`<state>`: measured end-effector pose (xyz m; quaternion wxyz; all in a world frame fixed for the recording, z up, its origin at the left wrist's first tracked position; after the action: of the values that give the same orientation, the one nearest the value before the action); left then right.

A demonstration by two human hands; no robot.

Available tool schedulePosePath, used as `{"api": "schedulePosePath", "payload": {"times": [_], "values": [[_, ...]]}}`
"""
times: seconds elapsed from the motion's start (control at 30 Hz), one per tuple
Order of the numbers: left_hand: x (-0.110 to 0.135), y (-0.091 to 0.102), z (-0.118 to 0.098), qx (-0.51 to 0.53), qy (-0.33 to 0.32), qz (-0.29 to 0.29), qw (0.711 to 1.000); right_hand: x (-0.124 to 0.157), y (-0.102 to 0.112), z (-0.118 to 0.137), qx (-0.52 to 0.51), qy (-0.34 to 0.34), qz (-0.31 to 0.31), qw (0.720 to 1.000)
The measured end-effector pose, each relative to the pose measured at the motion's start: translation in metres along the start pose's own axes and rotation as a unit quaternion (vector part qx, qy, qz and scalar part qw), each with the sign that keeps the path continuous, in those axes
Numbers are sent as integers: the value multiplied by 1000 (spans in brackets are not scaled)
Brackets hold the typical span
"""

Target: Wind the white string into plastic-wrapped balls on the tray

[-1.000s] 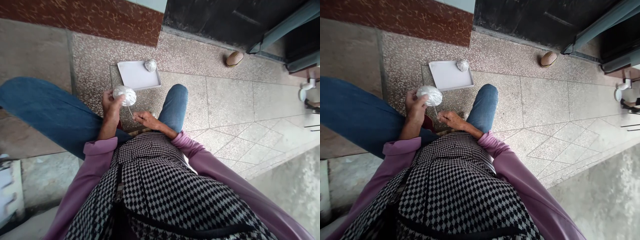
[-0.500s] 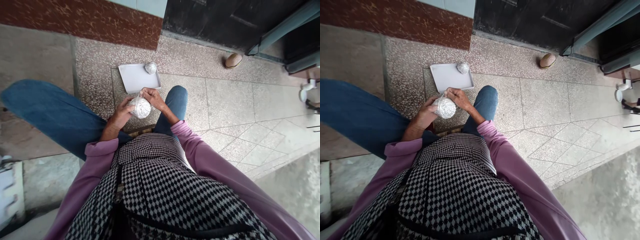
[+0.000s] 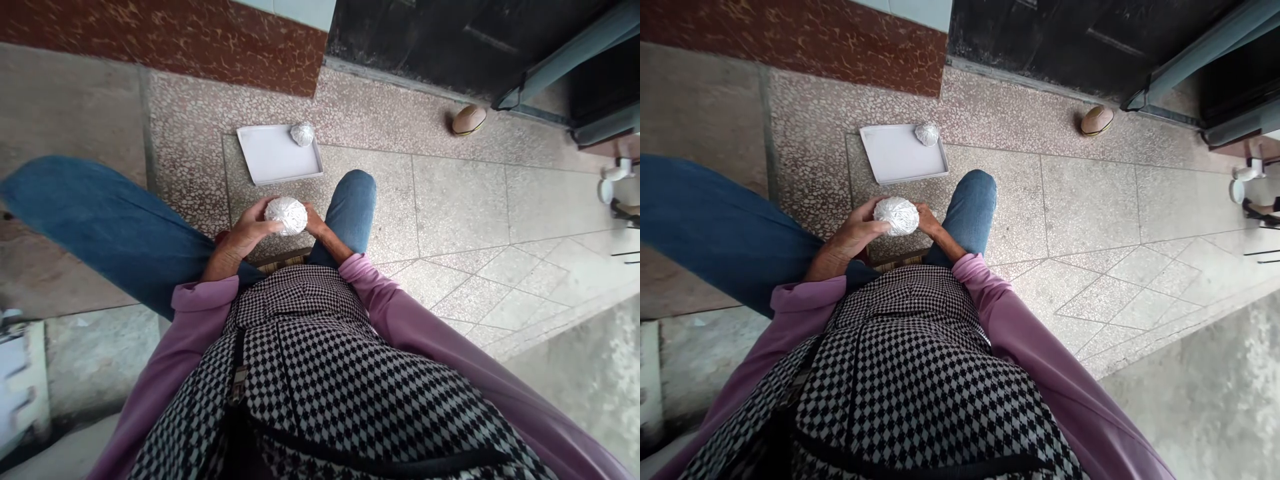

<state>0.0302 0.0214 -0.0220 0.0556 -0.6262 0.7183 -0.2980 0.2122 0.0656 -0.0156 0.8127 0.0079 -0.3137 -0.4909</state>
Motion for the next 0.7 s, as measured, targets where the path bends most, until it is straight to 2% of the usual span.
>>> {"api": "schedulePosePath", "payload": {"times": [0.1,0.2,0.27,0.33,0.4,0.43,0.53,0.6,0.7], "values": [[-9,18,7,11,-30,-94,995,17,-9,4,9,-26,18,999],[-16,40,9,-47,-92,-220,970,42,-18,19,26,20,72,997],[-18,48,9,-116,-132,-258,950,54,-13,34,35,66,89,993],[-19,51,10,-167,-143,-269,938,56,2,48,34,104,74,991],[-17,47,11,-185,-124,-254,941,46,26,62,26,142,38,989],[-16,42,12,-184,-107,-228,950,38,38,67,22,157,17,987],[-10,21,12,-131,-45,-96,986,7,65,70,10,169,-36,985],[-5,7,8,-56,-17,-30,998,-10,66,62,1,139,-47,989],[-3,-1,-3,52,-31,-14,998,-18,43,38,-11,66,-38,997]]}}
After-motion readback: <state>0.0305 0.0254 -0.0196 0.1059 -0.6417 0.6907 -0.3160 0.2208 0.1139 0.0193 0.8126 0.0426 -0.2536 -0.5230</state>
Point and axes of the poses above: each hand's wrist, its own x-axis away from the middle knuckle, its own y-axis out of the back of the hand, z = x × y, the point moved 3 cm from there along -x, towards the middle knuckle, and after that the axes turned 9 degrees about x, right-handed, at the moved point
